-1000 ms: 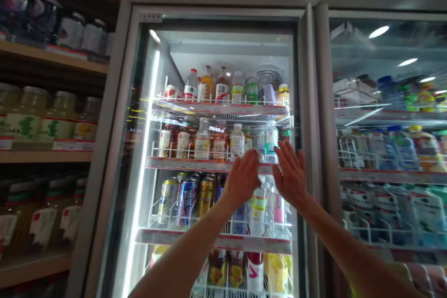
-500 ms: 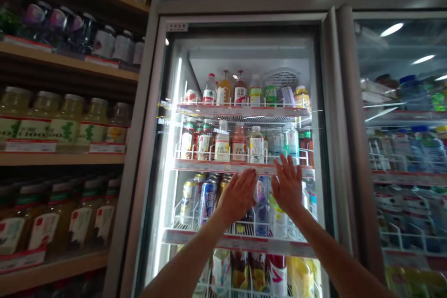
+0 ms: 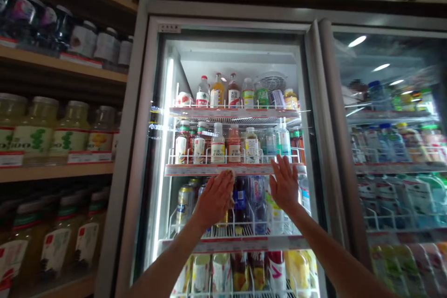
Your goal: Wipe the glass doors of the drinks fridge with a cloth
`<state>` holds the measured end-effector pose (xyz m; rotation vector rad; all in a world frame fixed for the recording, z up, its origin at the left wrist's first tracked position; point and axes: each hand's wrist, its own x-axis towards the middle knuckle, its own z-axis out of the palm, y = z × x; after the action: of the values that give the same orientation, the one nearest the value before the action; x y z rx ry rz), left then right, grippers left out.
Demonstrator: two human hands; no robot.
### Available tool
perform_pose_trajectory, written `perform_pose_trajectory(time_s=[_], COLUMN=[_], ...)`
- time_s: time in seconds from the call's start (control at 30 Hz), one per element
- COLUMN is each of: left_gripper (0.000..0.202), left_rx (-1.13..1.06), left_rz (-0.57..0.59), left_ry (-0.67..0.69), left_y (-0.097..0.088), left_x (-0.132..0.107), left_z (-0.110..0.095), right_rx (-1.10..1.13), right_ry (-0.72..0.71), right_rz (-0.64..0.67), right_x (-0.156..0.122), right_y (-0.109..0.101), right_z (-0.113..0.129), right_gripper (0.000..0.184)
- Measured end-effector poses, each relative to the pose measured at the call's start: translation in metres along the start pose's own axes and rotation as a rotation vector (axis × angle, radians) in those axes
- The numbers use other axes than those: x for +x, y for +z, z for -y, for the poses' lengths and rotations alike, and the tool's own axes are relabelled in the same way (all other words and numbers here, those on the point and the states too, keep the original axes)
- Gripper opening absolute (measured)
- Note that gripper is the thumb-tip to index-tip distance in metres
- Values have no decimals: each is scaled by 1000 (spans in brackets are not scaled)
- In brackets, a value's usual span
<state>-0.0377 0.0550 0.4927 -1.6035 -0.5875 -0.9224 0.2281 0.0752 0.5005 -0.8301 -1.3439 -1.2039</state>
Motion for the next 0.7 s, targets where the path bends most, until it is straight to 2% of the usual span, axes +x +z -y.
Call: perform_pose_trajectory(time_s=[0.03, 0.07, 0.13, 0.17, 0.23, 0.27, 0.3, 0.4, 0.47, 0.5, 0.57, 0.63, 0.7], left_gripper=[57, 58, 59, 59, 60, 60, 61, 59, 54, 52, 49, 50, 57], left_rx=[-4, 10, 67, 99, 130, 127, 110, 35, 16, 24, 64, 106, 84], left_rz=[3, -10, -67, -108, -171, -185, -180, -84, -35, -31, -70, -157, -191], left_ry=[18, -23, -191, -316, -493, -514, -473, -164, -17, -9, -125, -372, -517], left_y=[-4, -8, -18, -22, -23, -21, -18, -9, -10, -13, -23, -30, -29], left_x=[-7, -14, -25, -28, -27, -25, -22, -18, -19, -20, -20, -17, -16], left_z=[7, 20, 53, 67, 79, 75, 65, 32, 30, 38, 62, 83, 86], right_rx=[-3, -7, -14, -17, -21, -21, -21, -17, -13, -12, -10, -9, -7], right_ry=[-1, 1, 8, 15, 27, 29, 30, 38, 55, 67, 88, 108, 125], right_rz=[0, 2, 8, 9, 13, 17, 20, 32, 40, 44, 50, 65, 94], right_x=[-1, -1, -2, -2, -1, -1, -1, -1, -2, -2, -3, -3, -1], right_y=[0, 0, -1, -1, -2, -2, -2, -2, -1, -1, 0, -1, -2], right_z=[0, -1, 0, 1, 2, 2, 2, 2, 3, 4, 6, 9, 11], right_gripper=[60, 60, 59, 59, 58, 58, 58, 59, 58, 58, 56, 54, 53])
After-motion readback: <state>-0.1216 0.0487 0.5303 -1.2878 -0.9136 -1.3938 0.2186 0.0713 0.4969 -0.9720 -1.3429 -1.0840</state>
